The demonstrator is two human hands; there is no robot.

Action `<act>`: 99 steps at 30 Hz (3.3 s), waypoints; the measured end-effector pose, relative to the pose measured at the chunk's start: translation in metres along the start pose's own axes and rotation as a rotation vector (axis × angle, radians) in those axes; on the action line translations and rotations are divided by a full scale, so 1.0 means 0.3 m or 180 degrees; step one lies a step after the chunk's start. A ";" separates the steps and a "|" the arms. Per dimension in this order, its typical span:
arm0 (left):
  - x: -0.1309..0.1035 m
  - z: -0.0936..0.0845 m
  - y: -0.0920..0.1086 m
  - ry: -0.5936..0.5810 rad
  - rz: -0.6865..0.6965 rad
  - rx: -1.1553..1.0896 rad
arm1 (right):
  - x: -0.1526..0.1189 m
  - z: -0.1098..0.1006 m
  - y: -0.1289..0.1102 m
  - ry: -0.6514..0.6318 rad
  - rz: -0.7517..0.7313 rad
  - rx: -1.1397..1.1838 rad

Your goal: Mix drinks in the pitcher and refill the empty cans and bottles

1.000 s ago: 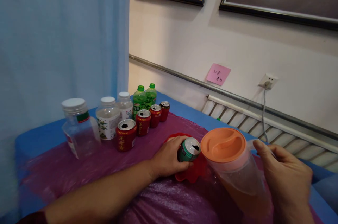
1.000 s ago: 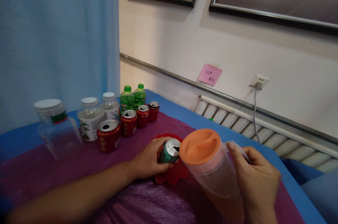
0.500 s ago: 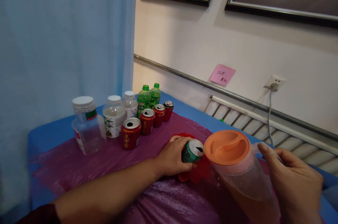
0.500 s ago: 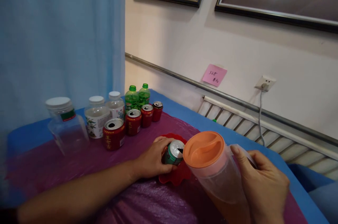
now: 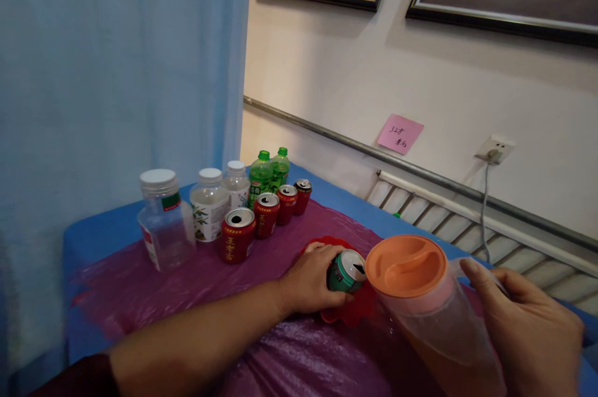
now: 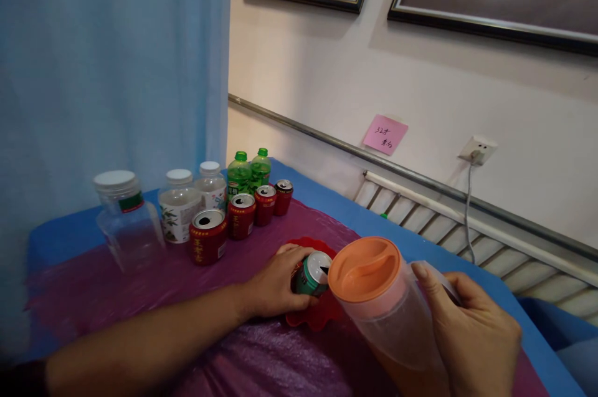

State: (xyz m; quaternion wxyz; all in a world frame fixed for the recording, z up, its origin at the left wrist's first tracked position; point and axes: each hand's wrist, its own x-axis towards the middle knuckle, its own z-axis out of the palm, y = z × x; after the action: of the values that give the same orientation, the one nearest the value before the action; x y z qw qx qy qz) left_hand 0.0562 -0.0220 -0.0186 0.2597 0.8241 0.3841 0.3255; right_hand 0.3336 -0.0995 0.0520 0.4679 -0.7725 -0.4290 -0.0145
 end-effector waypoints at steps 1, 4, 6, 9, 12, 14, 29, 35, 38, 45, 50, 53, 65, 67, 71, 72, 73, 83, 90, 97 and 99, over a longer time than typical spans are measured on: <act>0.000 0.000 0.000 0.0003 -0.0006 0.0002 | 0.001 0.001 0.000 -0.0011 0.0012 -0.0004; 0.000 -0.002 0.002 -0.0015 -0.0007 -0.0003 | 0.001 0.001 -0.003 -0.0043 0.0035 -0.0010; -0.001 -0.003 0.004 -0.0056 -0.0002 -0.0010 | -0.001 0.000 -0.005 -0.0064 0.0024 -0.0096; -0.003 -0.005 0.007 -0.0093 -0.0037 -0.0005 | -0.005 -0.004 -0.007 -0.0110 0.0000 -0.0219; -0.003 -0.006 0.008 -0.0107 -0.0096 -0.0007 | -0.007 -0.005 -0.009 -0.0114 0.0006 -0.0214; -0.002 -0.007 0.007 -0.0107 -0.0111 -0.0012 | -0.006 -0.006 -0.010 -0.0119 0.0009 -0.0197; 0.001 -0.004 0.001 -0.0164 -0.0097 -0.0011 | -0.009 -0.006 -0.018 -0.0183 0.0086 -0.0196; 0.000 -0.005 0.003 -0.0153 -0.0095 -0.0015 | -0.015 -0.010 -0.040 -0.0132 0.0094 -0.0255; -0.001 -0.003 0.002 -0.0157 -0.0104 -0.0019 | -0.018 -0.008 -0.041 -0.0161 0.0099 -0.0278; -0.001 -0.003 -0.002 -0.0167 -0.0106 0.0028 | -0.023 -0.008 -0.046 -0.0145 0.0113 -0.0208; 0.000 -0.008 0.000 -0.0205 -0.0086 0.0037 | -0.021 -0.010 -0.040 -0.0113 0.0075 -0.0270; 0.000 -0.010 0.002 -0.0214 -0.0115 0.0057 | -0.021 -0.012 -0.037 -0.0130 0.0014 -0.0314; -0.003 0.000 -0.014 -0.0191 -0.0071 -0.0052 | -0.033 -0.015 -0.044 -0.0223 0.0055 -0.0349; -0.002 0.002 -0.016 -0.0186 -0.0053 -0.0069 | -0.038 -0.015 -0.050 -0.0227 0.0118 -0.0288; -0.001 0.003 -0.016 -0.0212 -0.0067 -0.0108 | -0.041 -0.014 -0.053 -0.0211 0.0112 -0.0322; -0.001 0.003 -0.015 -0.0219 -0.0070 -0.0120 | -0.040 -0.013 -0.049 -0.0221 0.0116 -0.0344; -0.001 0.003 -0.015 -0.0223 -0.0074 -0.0123 | -0.038 -0.012 -0.044 -0.0239 0.0124 -0.0355; -0.001 0.006 -0.015 -0.0240 -0.0096 -0.0061 | -0.025 -0.013 -0.018 -0.0164 -0.0111 -0.0478; 0.000 0.005 -0.013 -0.0253 -0.0122 -0.0003 | -0.040 -0.016 -0.045 -0.0159 -0.0028 -0.0393; 0.000 0.001 -0.017 -0.0273 -0.0117 0.0018 | -0.044 -0.014 -0.056 -0.0154 0.0006 -0.0370; 0.001 0.000 -0.016 -0.0293 -0.0131 0.0034 | -0.043 -0.014 -0.053 -0.0149 0.0024 -0.0371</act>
State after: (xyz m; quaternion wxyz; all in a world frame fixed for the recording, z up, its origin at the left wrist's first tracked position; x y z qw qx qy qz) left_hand 0.0539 -0.0190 -0.0218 0.2793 0.8315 0.3903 0.2798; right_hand 0.3162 -0.1077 0.0602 0.4120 -0.8002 -0.4353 -0.0196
